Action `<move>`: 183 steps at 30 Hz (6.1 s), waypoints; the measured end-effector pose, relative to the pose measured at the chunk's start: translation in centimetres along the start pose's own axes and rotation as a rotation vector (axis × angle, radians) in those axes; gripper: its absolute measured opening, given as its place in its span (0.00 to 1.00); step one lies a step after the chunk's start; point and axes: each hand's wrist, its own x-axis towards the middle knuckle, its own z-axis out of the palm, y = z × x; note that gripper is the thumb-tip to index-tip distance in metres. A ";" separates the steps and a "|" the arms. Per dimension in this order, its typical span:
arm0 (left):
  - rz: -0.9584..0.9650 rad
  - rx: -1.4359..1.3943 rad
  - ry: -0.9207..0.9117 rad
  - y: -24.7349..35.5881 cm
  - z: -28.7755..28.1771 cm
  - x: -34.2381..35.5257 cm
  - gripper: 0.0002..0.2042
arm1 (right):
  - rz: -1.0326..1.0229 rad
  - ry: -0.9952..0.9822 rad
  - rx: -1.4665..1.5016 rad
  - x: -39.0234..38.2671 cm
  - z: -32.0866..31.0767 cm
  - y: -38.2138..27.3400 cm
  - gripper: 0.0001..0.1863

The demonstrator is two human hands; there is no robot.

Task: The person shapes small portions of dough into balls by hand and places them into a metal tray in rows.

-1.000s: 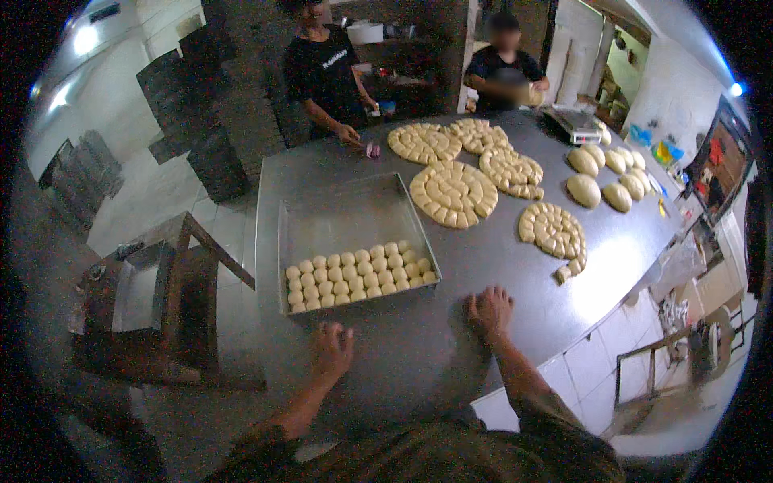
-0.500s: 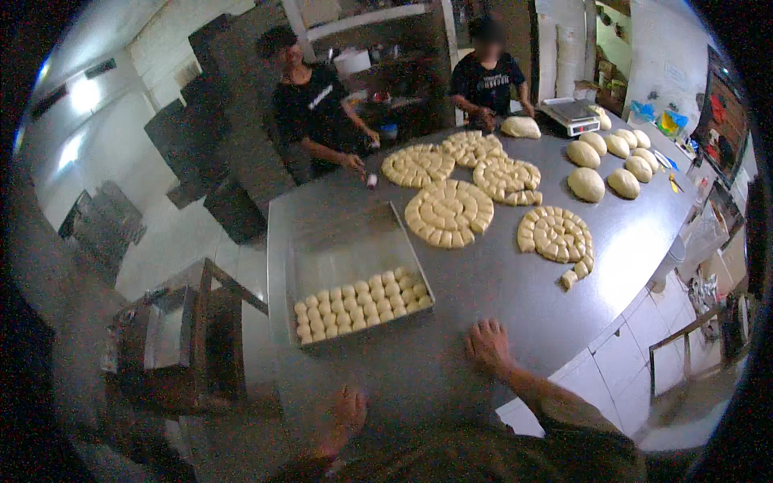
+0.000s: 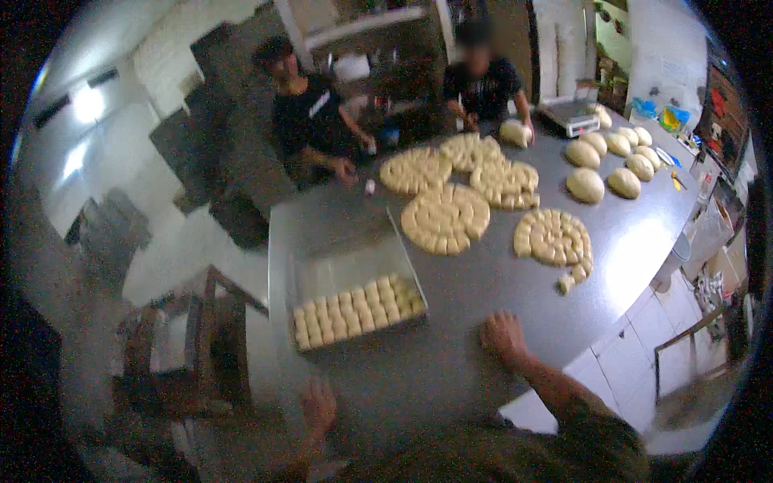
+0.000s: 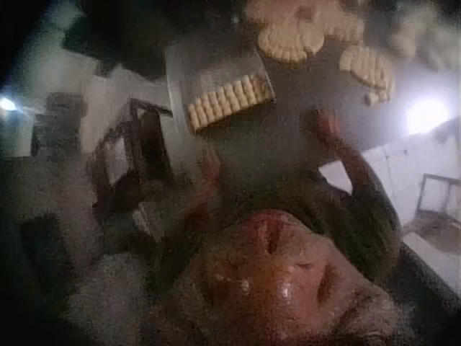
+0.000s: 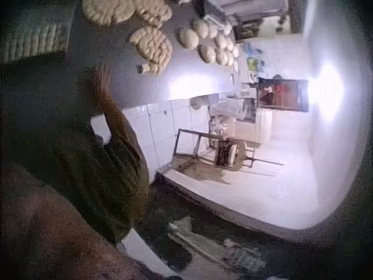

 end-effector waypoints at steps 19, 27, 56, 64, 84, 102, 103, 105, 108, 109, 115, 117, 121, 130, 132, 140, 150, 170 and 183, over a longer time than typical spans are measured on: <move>-0.115 -0.760 -0.010 1.4 3.4 3.0 0.07 | -0.136 0.164 -0.022 1.0 0.8 -0.4 0.11; -0.519 -1.116 0.159 3.3 1.1 9.1 0.22 | 0.123 0.166 0.030 1.6 2.3 -0.7 0.10; -0.784 -0.426 -0.320 -5.2 4.9 8.5 0.42 | -0.012 -0.309 -0.450 26.1 2.5 -21.6 0.25; -0.621 -0.450 -0.272 -4.7 4.6 10.5 0.40 | 0.093 0.042 0.212 26.2 2.1 -12.9 0.29; -0.557 -0.337 -0.550 2.8 -7.8 7.6 0.37 | 1.083 0.519 0.068 5.0 -5.5 18.9 0.25; -0.686 -1.236 -0.091 2.2 -2.5 6.1 0.18 | 0.075 -0.304 0.712 -2.1 -5.9 -18.5 0.24; -0.540 -1.140 -0.124 -0.5 -2.1 3.3 0.16 | 0.281 -0.208 0.651 -2.7 -7.4 -17.1 0.21; -0.178 -0.976 -0.238 -3.7 -2.9 -1.0 0.15 | 0.187 -0.015 0.273 -6.6 -9.5 -13.3 0.16; 0.078 -0.676 -0.236 -6.0 -7.2 1.1 0.18 | 0.000 -0.163 -0.058 -8.7 -6.2 -9.8 0.14; -0.022 -0.696 -0.133 -5.6 -7.5 3.3 0.20 | 0.046 -0.275 -0.048 -8.9 -4.5 -9.6 0.15; 0.018 -1.115 -0.406 0.4 -4.2 1.7 0.17 | 0.314 -0.158 0.142 -6.0 -4.3 -18.3 0.19; 0.149 -1.048 -0.329 -4.6 1.5 -3.8 0.12 | -0.037 -0.125 0.047 -9.5 -3.4 -17.1 0.19; -0.029 -0.902 -0.190 -4.1 -5.8 9.0 0.08 | 0.424 -0.194 0.032 -4.5 -5.6 -6.7 0.21; -0.132 -0.453 -0.159 -6.7 4.4 -4.3 0.12 | -0.050 -0.300 0.249 -0.9 -4.3 -2.1 0.25; -0.152 -0.505 -0.100 -5.8 6.4 0.2 0.13 | 0.091 -0.155 0.204 4.7 -6.0 -2.7 0.26; -0.409 -0.695 -0.274 -4.6 3.6 -3.2 0.20 | -0.198 -0.270 0.372 3.3 -2.9 0.0 0.26; -0.063 -0.411 -0.129 -3.8 1.5 -2.0 0.13 | -0.333 0.102 0.114 4.7 1.5 0.2 0.21; -0.308 -0.744 -0.120 -3.0 3.7 1.5 0.10 | -0.078 0.189 0.213 0.4 0.8 0.0 0.12; -0.858 -0.538 -0.216 -10.4 7.3 7.7 0.24 | 0.114 0.047 0.519 3.7 -2.9 -14.2 0.12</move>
